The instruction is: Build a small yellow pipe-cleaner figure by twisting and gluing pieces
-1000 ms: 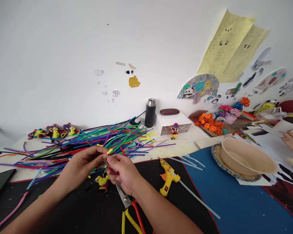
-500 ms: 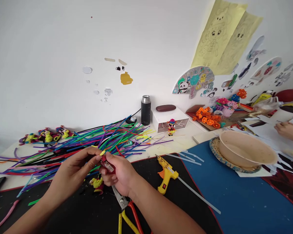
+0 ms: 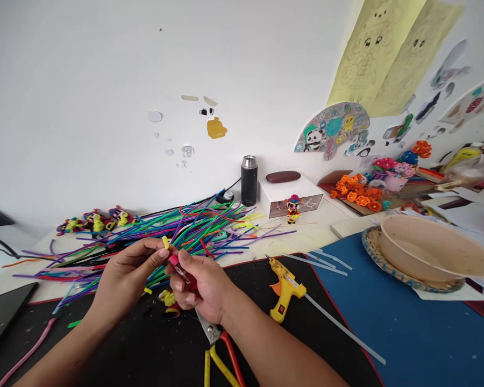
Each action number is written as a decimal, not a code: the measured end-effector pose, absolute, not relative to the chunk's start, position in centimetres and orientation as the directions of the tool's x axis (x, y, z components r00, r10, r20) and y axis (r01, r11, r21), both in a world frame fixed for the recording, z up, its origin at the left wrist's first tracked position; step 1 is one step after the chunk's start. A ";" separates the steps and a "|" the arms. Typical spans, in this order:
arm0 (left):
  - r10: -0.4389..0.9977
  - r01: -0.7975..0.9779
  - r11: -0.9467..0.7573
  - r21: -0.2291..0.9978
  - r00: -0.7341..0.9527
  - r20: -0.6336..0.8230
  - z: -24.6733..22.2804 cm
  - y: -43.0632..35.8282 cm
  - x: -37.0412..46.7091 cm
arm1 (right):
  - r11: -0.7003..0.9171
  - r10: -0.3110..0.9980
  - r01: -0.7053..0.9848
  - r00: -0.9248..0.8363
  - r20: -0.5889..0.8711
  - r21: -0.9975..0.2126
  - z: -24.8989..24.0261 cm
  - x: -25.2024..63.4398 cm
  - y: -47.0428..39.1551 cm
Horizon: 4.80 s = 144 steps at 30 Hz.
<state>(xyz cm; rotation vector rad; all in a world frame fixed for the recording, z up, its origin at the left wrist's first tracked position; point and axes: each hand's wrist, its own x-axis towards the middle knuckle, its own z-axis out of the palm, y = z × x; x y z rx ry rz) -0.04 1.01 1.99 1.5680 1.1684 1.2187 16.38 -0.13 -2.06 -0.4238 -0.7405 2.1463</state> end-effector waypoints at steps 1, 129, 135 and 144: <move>0.973 0.187 -0.225 0.956 0.095 0.211 2.1 1.1 -0.1 | -0.491 0.790 -0.594 -0.611 -0.039 -0.638 -2.0 16.4 -0.2; 0.956 0.706 -0.264 0.657 0.279 0.085 3.9 0.6 -0.9 | 0.110 0.994 0.202 0.000 0.112 -0.973 -2.6 16.5 0.6; 0.932 0.780 -0.362 0.511 0.297 0.208 3.8 0.2 -0.7 | 0.076 0.997 0.169 0.008 0.079 -0.983 -2.7 16.5 0.6; 0.879 0.832 -0.448 0.327 0.343 0.332 3.1 0.4 -0.9 | 0.073 0.997 0.133 -0.005 0.073 -0.988 -2.8 16.5 0.7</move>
